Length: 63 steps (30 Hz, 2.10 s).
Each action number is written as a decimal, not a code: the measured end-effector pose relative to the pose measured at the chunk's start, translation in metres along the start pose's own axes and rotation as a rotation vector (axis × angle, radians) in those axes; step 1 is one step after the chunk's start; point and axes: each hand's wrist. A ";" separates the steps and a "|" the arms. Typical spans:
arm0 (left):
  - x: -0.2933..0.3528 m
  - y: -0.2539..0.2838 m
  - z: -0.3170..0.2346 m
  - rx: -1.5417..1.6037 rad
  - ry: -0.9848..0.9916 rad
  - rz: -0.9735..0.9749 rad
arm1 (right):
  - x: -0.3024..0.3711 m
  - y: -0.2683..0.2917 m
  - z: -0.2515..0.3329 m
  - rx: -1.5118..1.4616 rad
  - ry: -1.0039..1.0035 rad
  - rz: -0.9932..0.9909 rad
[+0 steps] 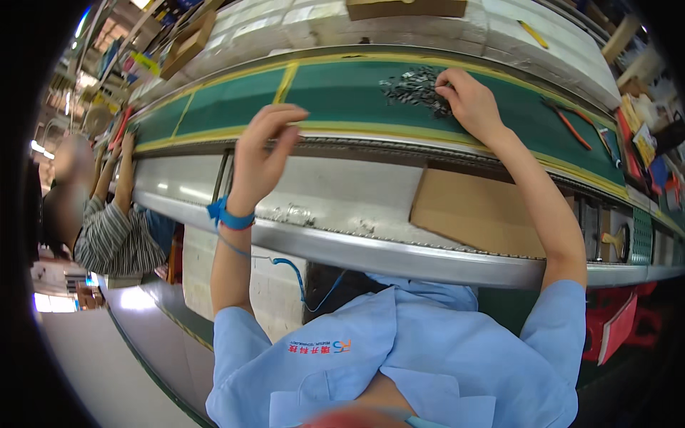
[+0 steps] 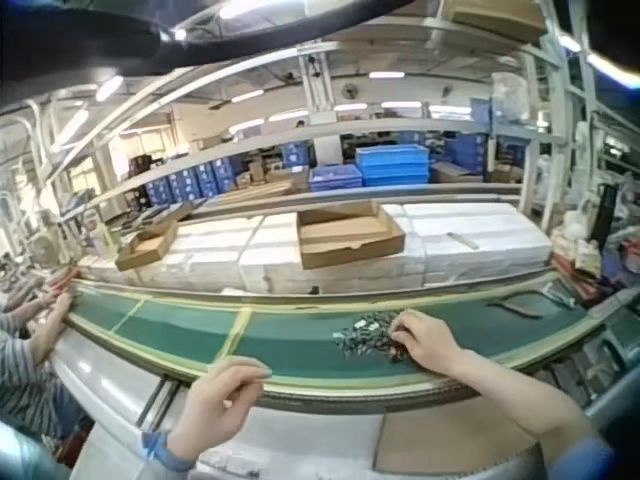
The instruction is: The person assembles electronic components onto printed circuit board panels by hand, taking the components from a cardboard box and placing them onto the panels.
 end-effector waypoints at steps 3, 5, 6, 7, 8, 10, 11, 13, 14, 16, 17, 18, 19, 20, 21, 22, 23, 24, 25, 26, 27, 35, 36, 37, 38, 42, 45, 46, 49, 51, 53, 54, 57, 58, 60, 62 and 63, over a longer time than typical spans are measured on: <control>-0.045 -0.049 0.012 -0.090 -0.099 0.145 | 0.012 0.016 -0.006 0.064 -0.113 0.040; -0.064 -0.074 0.035 -0.171 -0.130 0.185 | 0.017 0.021 -0.011 0.100 -0.153 0.064; -0.072 -0.086 0.054 -0.240 -0.147 0.152 | 0.017 0.020 -0.017 0.114 -0.141 0.064; -0.082 -0.092 0.063 -0.308 -0.161 0.120 | 0.017 0.018 -0.019 0.112 -0.145 0.059; -0.090 -0.094 0.073 -0.276 -0.019 0.225 | 0.017 0.016 -0.020 0.079 -0.171 0.079; -0.103 -0.108 0.085 -0.265 -0.037 0.231 | 0.016 0.009 -0.019 0.042 -0.173 0.119; -0.107 -0.117 0.088 -0.251 -0.053 0.235 | 0.012 0.005 -0.018 0.043 -0.178 0.118; -0.112 -0.136 0.090 -0.213 0.007 0.300 | 0.005 -0.001 -0.013 -0.188 -0.100 0.155; -0.115 -0.146 0.089 -0.232 -0.012 0.315 | -0.003 0.001 -0.013 -0.114 -0.041 0.119; -0.122 -0.161 0.087 -0.234 -0.020 0.360 | -0.017 -0.003 -0.033 -0.015 -0.055 0.040; -0.125 -0.168 0.085 -0.226 -0.020 0.368 | -0.023 -0.002 -0.040 0.001 -0.073 0.002; -0.127 -0.173 0.083 -0.214 -0.043 0.371 | -0.025 -0.002 -0.046 -0.009 -0.125 0.006; -0.130 -0.176 0.080 -0.204 -0.067 0.371 | -0.024 -0.005 -0.050 -0.007 -0.132 0.006; -0.131 -0.179 0.076 -0.163 -0.064 0.400 | -0.022 -0.009 -0.053 0.054 -0.063 0.024; -0.130 -0.180 0.073 -0.157 -0.066 0.406 | -0.019 -0.012 -0.056 0.116 0.005 0.043; -0.128 -0.180 0.070 -0.044 -0.093 0.425 | -0.014 -0.015 -0.052 0.108 -0.008 0.126; -0.126 -0.180 0.067 0.070 -0.120 0.442 | -0.010 -0.015 -0.048 0.106 -0.012 0.132; -0.124 -0.177 0.067 0.109 -0.098 0.443 | -0.006 -0.012 -0.045 0.018 -0.054 0.162; -0.118 -0.171 0.062 0.114 -0.087 0.447 | -0.003 -0.006 -0.037 -0.074 -0.099 0.193; -0.115 -0.165 0.060 0.210 -0.038 0.434 | -0.004 0.005 -0.031 -0.269 -0.200 0.304; -0.110 -0.159 0.059 0.305 0.012 0.418 | -0.001 0.012 -0.026 -0.274 -0.203 0.310; -0.124 -0.148 0.072 0.015 -0.005 0.363 | 0.025 0.038 -0.043 0.155 -0.331 0.121; -0.129 -0.155 0.074 -0.017 -0.023 0.393 | 0.023 0.039 -0.031 0.199 -0.410 0.138; -0.134 -0.164 0.073 -0.015 -0.025 0.386 | 0.024 0.042 -0.021 0.248 -0.495 0.155; -0.138 -0.173 0.071 -0.073 -0.041 0.406 | 0.028 0.043 -0.018 0.285 -0.484 0.167; -0.140 -0.188 0.067 -0.106 -0.074 0.474 | 0.031 0.036 0.001 0.331 -0.387 0.257; -0.133 -0.199 0.055 -0.017 -0.163 0.532 | 0.034 0.029 -0.006 0.231 -0.269 0.255; -0.131 -0.195 0.047 0.138 -0.076 0.548 | 0.029 0.026 -0.001 0.147 -0.274 0.255; -0.123 -0.178 0.039 0.270 -0.012 0.486 | 0.020 0.020 -0.005 -0.110 -0.314 0.254; -0.121 -0.156 0.041 0.227 -0.001 0.387 | 0.019 0.021 -0.021 -0.136 -0.328 0.179; -0.113 -0.135 0.044 0.205 0.028 0.366 | 0.023 0.026 -0.046 0.131 -0.211 -0.001; -0.108 -0.126 0.048 0.206 0.075 0.357 | 0.025 0.029 -0.052 0.285 -0.189 -0.003; -0.093 -0.116 0.062 0.187 0.161 0.293 | 0.024 0.014 -0.055 0.310 -0.124 0.054; -0.089 -0.112 0.064 0.184 0.191 0.252 | 0.017 0.006 -0.045 0.242 -0.126 0.113; -0.084 -0.111 0.058 0.187 0.233 0.198 | 0.012 0.001 -0.033 0.108 -0.090 0.161; -0.079 -0.107 0.049 0.202 0.246 0.185 | 0.008 -0.002 -0.013 -0.022 -0.076 0.246; -0.076 -0.110 0.050 0.201 0.170 0.156 | 0.009 0.002 -0.002 -0.034 -0.071 0.279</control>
Point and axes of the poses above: each hand's wrist, its own x-axis away from the middle knuckle, its own y-axis out of the back of the hand, z = x × y
